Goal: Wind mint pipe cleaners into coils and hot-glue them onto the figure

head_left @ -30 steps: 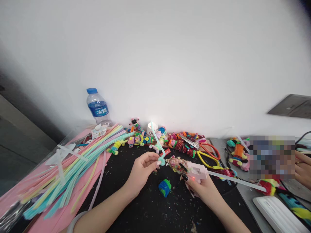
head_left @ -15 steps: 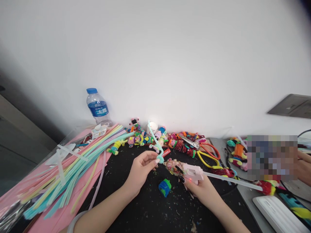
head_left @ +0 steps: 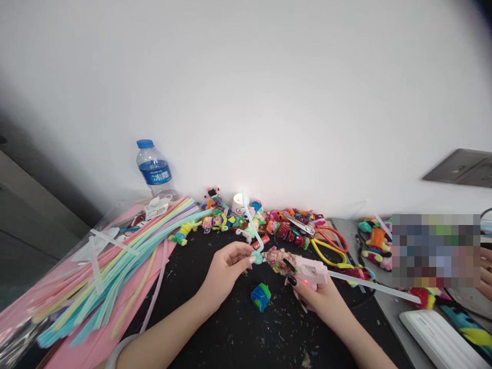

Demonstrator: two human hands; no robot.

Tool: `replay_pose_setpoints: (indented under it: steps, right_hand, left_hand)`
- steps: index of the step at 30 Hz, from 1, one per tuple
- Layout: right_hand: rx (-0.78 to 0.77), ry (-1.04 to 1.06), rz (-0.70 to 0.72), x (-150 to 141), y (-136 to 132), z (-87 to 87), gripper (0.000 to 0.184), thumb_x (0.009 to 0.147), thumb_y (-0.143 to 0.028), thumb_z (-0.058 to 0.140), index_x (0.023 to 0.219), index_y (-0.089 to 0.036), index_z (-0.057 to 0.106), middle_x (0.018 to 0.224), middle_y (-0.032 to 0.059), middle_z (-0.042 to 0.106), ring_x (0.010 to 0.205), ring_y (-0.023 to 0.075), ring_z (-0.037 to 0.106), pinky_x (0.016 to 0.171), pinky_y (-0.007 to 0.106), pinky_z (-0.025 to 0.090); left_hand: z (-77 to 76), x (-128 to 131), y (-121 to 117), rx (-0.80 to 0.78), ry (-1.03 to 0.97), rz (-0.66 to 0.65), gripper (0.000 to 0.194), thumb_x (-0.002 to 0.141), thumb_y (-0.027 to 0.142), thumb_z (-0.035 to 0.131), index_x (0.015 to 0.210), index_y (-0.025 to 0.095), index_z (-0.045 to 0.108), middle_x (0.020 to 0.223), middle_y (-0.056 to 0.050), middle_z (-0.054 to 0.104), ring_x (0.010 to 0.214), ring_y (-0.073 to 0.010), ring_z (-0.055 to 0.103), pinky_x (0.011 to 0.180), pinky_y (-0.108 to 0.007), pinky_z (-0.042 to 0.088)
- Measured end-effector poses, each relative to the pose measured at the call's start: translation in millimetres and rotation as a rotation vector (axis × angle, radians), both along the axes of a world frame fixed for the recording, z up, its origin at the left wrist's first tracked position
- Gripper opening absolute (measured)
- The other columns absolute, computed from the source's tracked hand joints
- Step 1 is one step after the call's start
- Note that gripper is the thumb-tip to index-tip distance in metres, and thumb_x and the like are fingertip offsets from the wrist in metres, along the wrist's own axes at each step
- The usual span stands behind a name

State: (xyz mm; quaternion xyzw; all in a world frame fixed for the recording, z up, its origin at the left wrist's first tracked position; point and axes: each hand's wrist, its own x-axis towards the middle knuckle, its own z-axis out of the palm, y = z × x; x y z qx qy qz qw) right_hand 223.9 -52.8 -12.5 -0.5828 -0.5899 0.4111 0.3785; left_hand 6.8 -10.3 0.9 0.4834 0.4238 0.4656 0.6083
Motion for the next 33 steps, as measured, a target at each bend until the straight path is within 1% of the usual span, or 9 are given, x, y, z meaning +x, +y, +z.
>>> replay_pose_setpoints:
  steps: [3, 8, 11, 15, 22, 25, 29, 31, 33]
  right_hand:
    - [-0.009, 0.015, -0.001, -0.3, 0.2, 0.8, 0.026, 0.075, -0.037, 0.060, 0.089, -0.016, 0.063, 0.050, -0.0038, 0.051, 0.046, 0.0134, 0.048, 0.043, 0.024, 0.041]
    - [-0.035, 0.032, -0.004, -0.7, -0.6, 0.7, 0.028, 0.075, -0.040, 0.060, 0.088, -0.016, 0.063, 0.048, -0.0047, 0.050, 0.043, 0.0124, 0.045, 0.041, 0.023, 0.039]
    - [-0.017, 0.015, -0.009, -1.1, -0.7, 1.9, 0.026, 0.074, -0.039, 0.060, 0.085, -0.015, 0.064, 0.052, -0.0030, 0.054, 0.048, 0.0139, 0.049, 0.046, 0.024, 0.043]
    - [0.023, 0.001, -0.006, -1.0, -0.4, 2.6, 0.024, 0.074, -0.035, 0.061, 0.086, -0.015, 0.064, 0.063, 0.0005, 0.061, 0.057, 0.0160, 0.055, 0.055, 0.027, 0.047]
    - [0.028, -0.011, -0.019, -1.7, -0.6, 2.6, 0.023, 0.073, -0.033, 0.061, 0.088, -0.016, 0.067, 0.054, -0.0006, 0.059, 0.053, 0.0174, 0.056, 0.048, 0.026, 0.047]
    - [0.045, -0.041, -0.008, -3.5, -0.6, 6.4, 0.026, 0.073, -0.031, 0.061, 0.092, -0.015, 0.067, 0.064, 0.0023, 0.065, 0.060, 0.0200, 0.059, 0.050, 0.028, 0.049]
    - [0.069, -0.074, 0.032, -5.6, -0.6, 11.9, 0.024, 0.074, -0.028, 0.059, 0.091, -0.015, 0.068, 0.077, 0.0050, 0.069, 0.073, 0.0234, 0.063, 0.064, 0.033, 0.052]
    - [0.071, -0.099, 0.058, -6.4, -0.5, 13.4, 0.024, 0.075, -0.027, 0.058, 0.092, -0.015, 0.069, 0.078, 0.0050, 0.070, 0.073, 0.0229, 0.063, 0.067, 0.033, 0.052]
    - [0.069, -0.133, 0.086, -7.0, -0.6, 13.6, 0.026, 0.076, -0.026, 0.057, 0.096, -0.014, 0.069, 0.077, 0.0048, 0.070, 0.067, 0.0214, 0.062, 0.062, 0.032, 0.052]
  left_hand:
    - [-0.2, 0.1, -0.2, 0.004, 0.001, -0.002, 0.013, 0.069, 0.021, 0.067, 0.080, 0.015, 0.063, 0.073, -0.001, 0.064, 0.064, -0.0116, 0.054, 0.060, -0.022, 0.043]
    - [-2.3, -0.8, 0.7, 0.015, -0.005, -0.007, 0.013, 0.069, 0.021, 0.067, 0.081, 0.015, 0.063, 0.075, -0.002, 0.065, 0.066, -0.0121, 0.055, 0.062, -0.023, 0.044]
    - [-1.9, -1.3, 1.0, 0.012, -0.003, -0.005, 0.014, 0.069, 0.022, 0.067, 0.081, 0.015, 0.063, 0.076, -0.002, 0.066, 0.067, -0.0127, 0.055, 0.062, -0.023, 0.044]
    - [-0.6, -1.7, 0.5, 0.009, 0.013, 0.012, 0.014, 0.069, 0.023, 0.068, 0.080, 0.016, 0.063, 0.076, -0.002, 0.066, 0.065, -0.0128, 0.055, 0.060, -0.023, 0.044]
    - [-2.7, -1.9, 0.7, -0.013, -0.028, 0.044, 0.015, 0.069, 0.025, 0.067, 0.082, 0.017, 0.064, 0.075, -0.002, 0.066, 0.063, -0.0125, 0.056, 0.058, -0.023, 0.043]
    - [-2.4, -2.3, 1.6, -0.036, -0.042, 0.043, 0.016, 0.069, 0.025, 0.067, 0.082, 0.017, 0.063, 0.075, -0.002, 0.066, 0.062, -0.0121, 0.055, 0.057, -0.022, 0.043]
    - [-1.5, -2.5, 1.9, -0.055, -0.077, 0.037, 0.017, 0.069, 0.025, 0.068, 0.083, 0.016, 0.062, 0.074, -0.002, 0.065, 0.060, -0.0105, 0.053, 0.056, -0.021, 0.042]
    - [-1.6, -2.2, 1.6, -0.062, -0.088, 0.041, 0.017, 0.070, 0.024, 0.068, 0.083, 0.016, 0.062, 0.074, -0.002, 0.065, 0.060, -0.0098, 0.052, 0.056, -0.020, 0.041]
    - [-2.1, -1.9, 1.3, -0.066, -0.096, 0.040, 0.017, 0.070, 0.024, 0.068, 0.084, 0.015, 0.062, 0.074, -0.001, 0.065, 0.060, -0.0092, 0.052, 0.056, -0.019, 0.041]
